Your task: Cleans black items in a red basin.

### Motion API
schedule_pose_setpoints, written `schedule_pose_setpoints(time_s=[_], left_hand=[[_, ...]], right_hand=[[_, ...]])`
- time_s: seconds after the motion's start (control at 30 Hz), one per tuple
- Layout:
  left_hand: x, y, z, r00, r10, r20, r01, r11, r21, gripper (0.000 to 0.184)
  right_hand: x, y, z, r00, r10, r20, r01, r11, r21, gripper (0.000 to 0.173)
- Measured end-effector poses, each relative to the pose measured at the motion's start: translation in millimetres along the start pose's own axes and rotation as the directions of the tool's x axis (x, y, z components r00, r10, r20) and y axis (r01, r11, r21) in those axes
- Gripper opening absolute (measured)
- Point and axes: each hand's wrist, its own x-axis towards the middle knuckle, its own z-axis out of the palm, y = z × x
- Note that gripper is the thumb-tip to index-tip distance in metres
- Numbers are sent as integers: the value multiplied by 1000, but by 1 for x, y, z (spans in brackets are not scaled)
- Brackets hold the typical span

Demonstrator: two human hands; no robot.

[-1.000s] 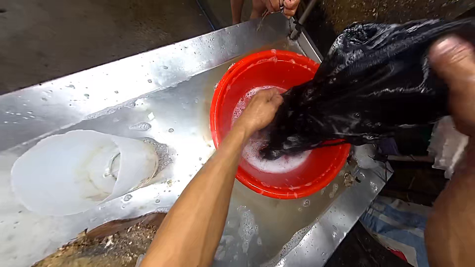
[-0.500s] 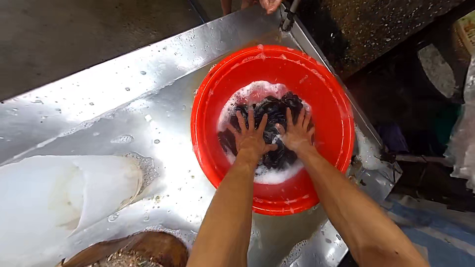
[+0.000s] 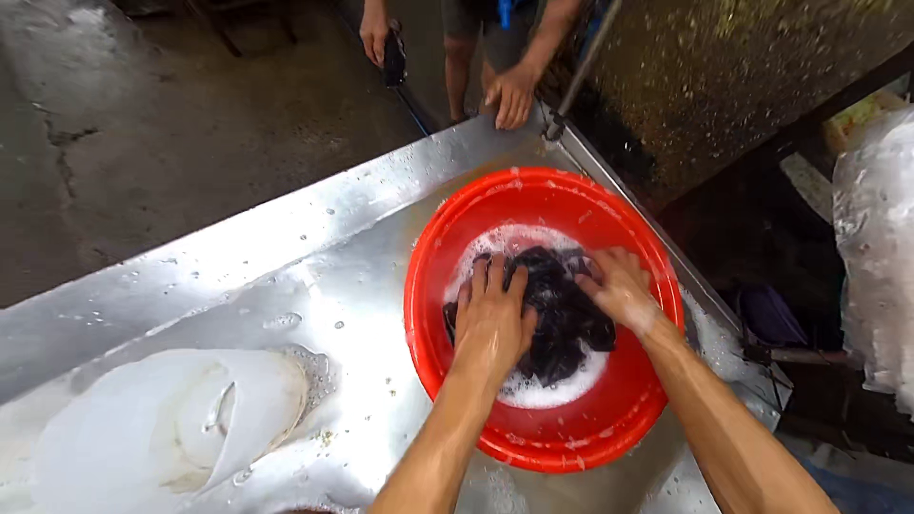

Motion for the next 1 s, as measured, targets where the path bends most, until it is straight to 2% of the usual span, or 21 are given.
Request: schedule_pose_setpoints(time_s=[0.07,0.13,0.2,0.27,0.3,0.37,0.43,0.47,0.57,0.63,0.7,0.8,1.0], left_hand=[[-40,-15,-14,939,82,-334,-93,996,-17,50],[-81,-45,-12,838,-3,-546,-123,973,-194,44],[-114,-82,9,734,-245,-634,-62,905,-421,44],[-142,-107,45,663,-491,-565,150,827,-542,44],[-152,-116,66,677,-537,-503,268,817,-511,46],[-160,-127,105,760,-517,-395,443,856,-268,59],[-162,-128,125,802,-487,-345,520,854,3,73],[-158,-127,129,801,-487,-347,538,841,61,76],[-155,-126,129,795,-499,-343,562,820,109,79],[-156,-125,129,796,-495,-349,563,817,125,79],[-155,-126,129,791,-493,-362,564,817,122,79],[-155,-125,130,791,-501,-350,565,818,105,79],[-154,-126,128,792,-515,-328,573,812,108,76]], right_hand=[[2,-2,-26,979,-97,-180,112,991,73,52],[18,-12,-49,952,-143,-270,199,961,193,50],[42,-29,-68,946,-154,-286,227,943,244,46],[66,-48,-75,936,-179,-304,250,945,213,43],[79,-61,-76,926,-198,-321,267,945,188,42],[106,-91,-83,919,-181,-350,249,955,161,42],[134,-115,-90,913,-144,-381,220,962,162,44],[151,-127,-93,905,-132,-405,216,962,169,45],[202,-161,-106,857,-159,-490,245,962,117,50],[230,-185,-114,797,-263,-543,290,956,-39,52],[248,-213,-122,763,-408,-501,314,912,-265,55],[269,-242,-128,803,-473,-364,267,830,-490,62],[302,-251,-146,836,-433,-337,208,819,-536,63]])
